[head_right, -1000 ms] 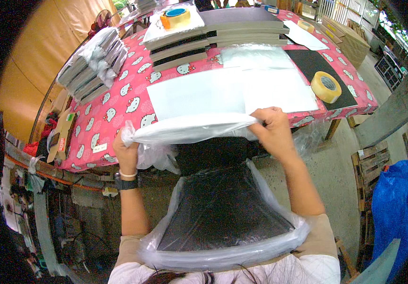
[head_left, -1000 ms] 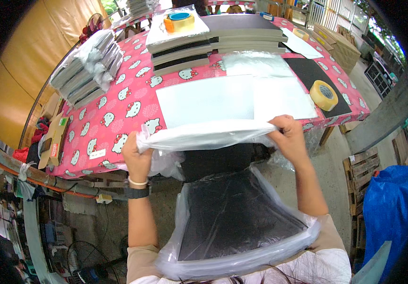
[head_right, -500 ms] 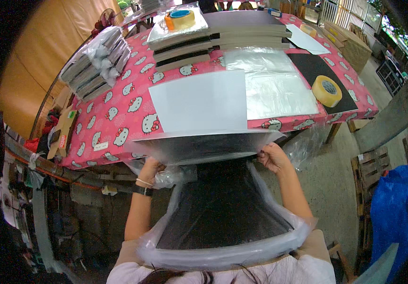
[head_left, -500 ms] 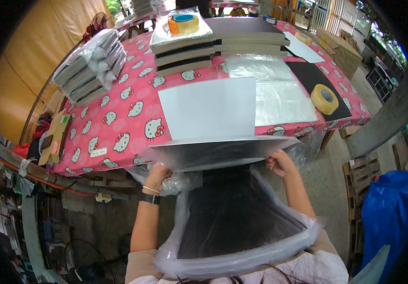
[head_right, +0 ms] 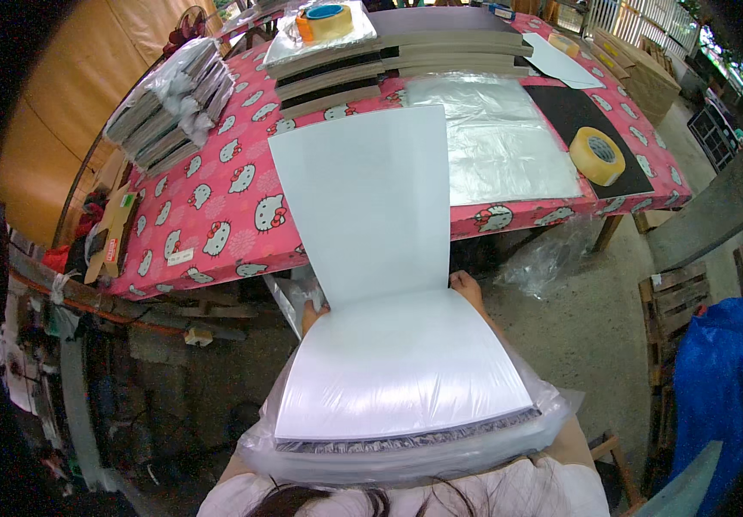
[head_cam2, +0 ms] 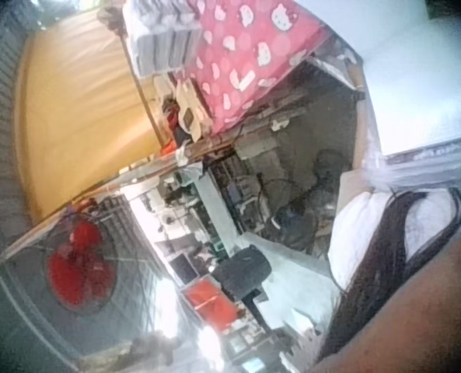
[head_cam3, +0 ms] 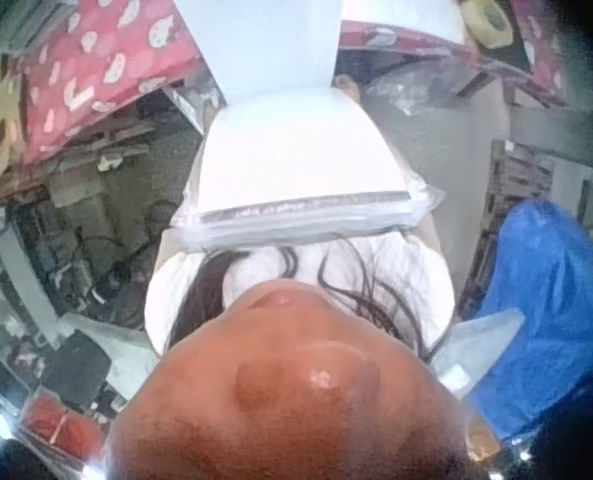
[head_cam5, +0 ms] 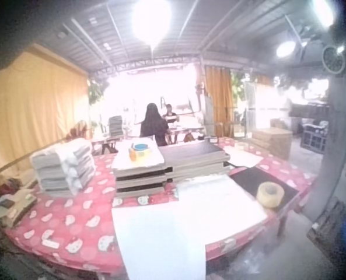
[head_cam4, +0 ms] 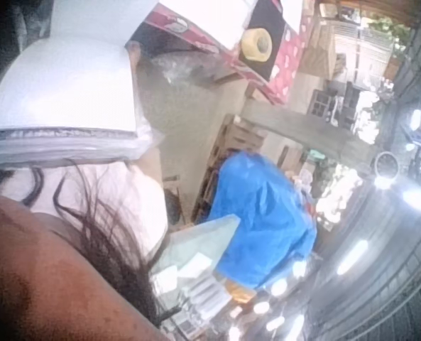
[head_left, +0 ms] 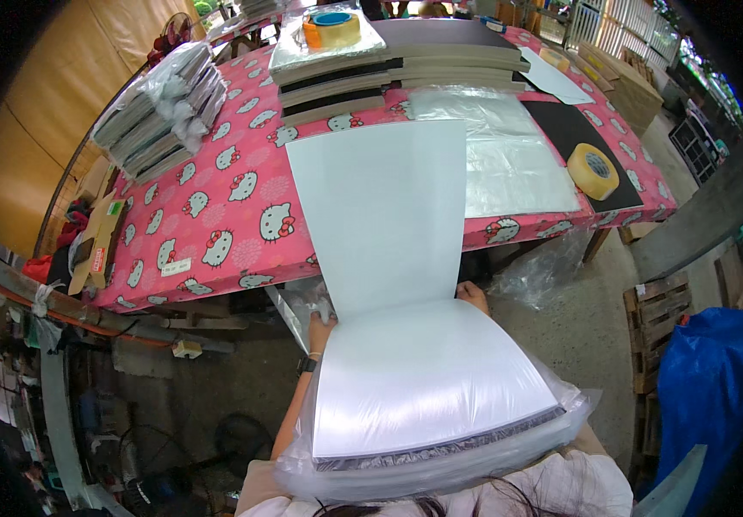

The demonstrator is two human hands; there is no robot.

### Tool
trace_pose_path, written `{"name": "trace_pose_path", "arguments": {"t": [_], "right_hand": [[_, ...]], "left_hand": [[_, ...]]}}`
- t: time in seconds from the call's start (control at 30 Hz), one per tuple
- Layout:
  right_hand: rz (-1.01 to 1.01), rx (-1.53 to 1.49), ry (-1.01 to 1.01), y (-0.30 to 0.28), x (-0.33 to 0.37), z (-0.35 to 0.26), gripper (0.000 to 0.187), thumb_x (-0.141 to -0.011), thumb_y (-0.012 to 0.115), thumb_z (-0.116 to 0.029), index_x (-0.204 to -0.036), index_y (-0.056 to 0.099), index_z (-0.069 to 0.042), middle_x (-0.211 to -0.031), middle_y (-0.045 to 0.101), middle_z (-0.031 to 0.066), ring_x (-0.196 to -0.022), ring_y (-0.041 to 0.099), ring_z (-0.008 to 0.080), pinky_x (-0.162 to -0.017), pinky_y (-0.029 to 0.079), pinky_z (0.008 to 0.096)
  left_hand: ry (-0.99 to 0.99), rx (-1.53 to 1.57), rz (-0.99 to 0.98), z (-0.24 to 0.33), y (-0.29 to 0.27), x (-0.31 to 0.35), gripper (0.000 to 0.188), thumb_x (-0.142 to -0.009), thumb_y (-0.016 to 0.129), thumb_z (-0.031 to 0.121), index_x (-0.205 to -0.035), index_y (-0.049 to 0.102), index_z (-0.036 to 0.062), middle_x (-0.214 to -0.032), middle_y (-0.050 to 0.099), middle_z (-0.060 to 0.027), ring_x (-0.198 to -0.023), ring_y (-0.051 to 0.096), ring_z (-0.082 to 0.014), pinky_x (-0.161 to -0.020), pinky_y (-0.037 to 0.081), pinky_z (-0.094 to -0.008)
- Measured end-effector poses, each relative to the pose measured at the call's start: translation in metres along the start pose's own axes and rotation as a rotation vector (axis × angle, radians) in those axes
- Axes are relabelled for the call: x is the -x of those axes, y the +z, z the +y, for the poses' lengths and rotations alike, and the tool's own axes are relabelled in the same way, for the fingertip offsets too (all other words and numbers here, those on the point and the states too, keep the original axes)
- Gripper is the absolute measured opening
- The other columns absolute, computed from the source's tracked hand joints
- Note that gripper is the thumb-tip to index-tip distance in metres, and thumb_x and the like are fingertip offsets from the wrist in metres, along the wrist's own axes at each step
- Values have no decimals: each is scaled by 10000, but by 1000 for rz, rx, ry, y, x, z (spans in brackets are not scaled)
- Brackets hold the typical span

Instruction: The person places black and white notebooks into clear plastic bags one at a time, then stacks the wrapped items on a table. The person handles the notebooks and plastic bags by hand throughout the process.

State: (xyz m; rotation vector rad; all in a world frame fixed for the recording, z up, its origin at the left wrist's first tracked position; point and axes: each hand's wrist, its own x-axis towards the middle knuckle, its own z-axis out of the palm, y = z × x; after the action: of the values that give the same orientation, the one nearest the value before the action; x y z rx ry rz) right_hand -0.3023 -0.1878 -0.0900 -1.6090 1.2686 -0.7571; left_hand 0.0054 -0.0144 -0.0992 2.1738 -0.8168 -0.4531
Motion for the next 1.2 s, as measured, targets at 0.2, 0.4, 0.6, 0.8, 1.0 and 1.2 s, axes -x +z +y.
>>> {"name": "trace_pose_path", "arguments": {"t": [0.2,0.4,0.6,0.8,1.0,1.2], "right_hand": [[87,372,36,-5,-5,-25,146,-796,478,-150,-837,526,-19,-749,538,211,-711,548,346,-595,417,386],[-842,-748,-248,-86,29,-174,418,-806,533,-312,-1007,514,55,-1024,546,129,-959,517,230,-817,395,362],[-1378,195,-517,-12,32,-139,542,-830,448,-391,-1265,331,-89,-1313,291,149,-1242,207,270,-1004,176,352],[-1078,566,-365,-6,-1,-140,334,-819,489,-290,-1038,533,-41,-1043,538,150,-971,499,252,-857,364,323],[-451,-381,-354,-41,18,-301,222,-782,569,-205,-818,578,15,-773,582,27,-745,508,94,-697,401,242],[-396,-222,-364,-34,24,-293,179,-763,592,-162,-811,586,10,-682,577,25,-655,504,78,-631,414,226]], "left_hand": [[-47,-253,68,35,-20,6,359,-714,526,137,-1014,421,-30,-762,543,-271,-728,543,-413,-596,420,-448],[337,-169,900,83,-182,-34,323,-758,513,55,-1057,430,-38,-977,534,-205,-865,536,-295,-749,414,-352],[494,979,688,229,-260,5,243,-838,489,171,-1040,489,35,-729,471,17,-639,425,-54,-535,335,-191],[175,1264,-625,298,-180,25,369,-856,416,268,-1115,423,5,-733,437,22,-550,389,-47,-446,314,-190],[151,1355,-808,312,-122,37,484,-888,344,291,-1268,268,0,-1252,339,-102,-1075,360,-166,-909,289,-289],[324,1024,-650,302,-96,41,487,-904,316,313,-1226,314,-51,-1256,355,-118,-1134,354,-173,-949,275,-306]]}}
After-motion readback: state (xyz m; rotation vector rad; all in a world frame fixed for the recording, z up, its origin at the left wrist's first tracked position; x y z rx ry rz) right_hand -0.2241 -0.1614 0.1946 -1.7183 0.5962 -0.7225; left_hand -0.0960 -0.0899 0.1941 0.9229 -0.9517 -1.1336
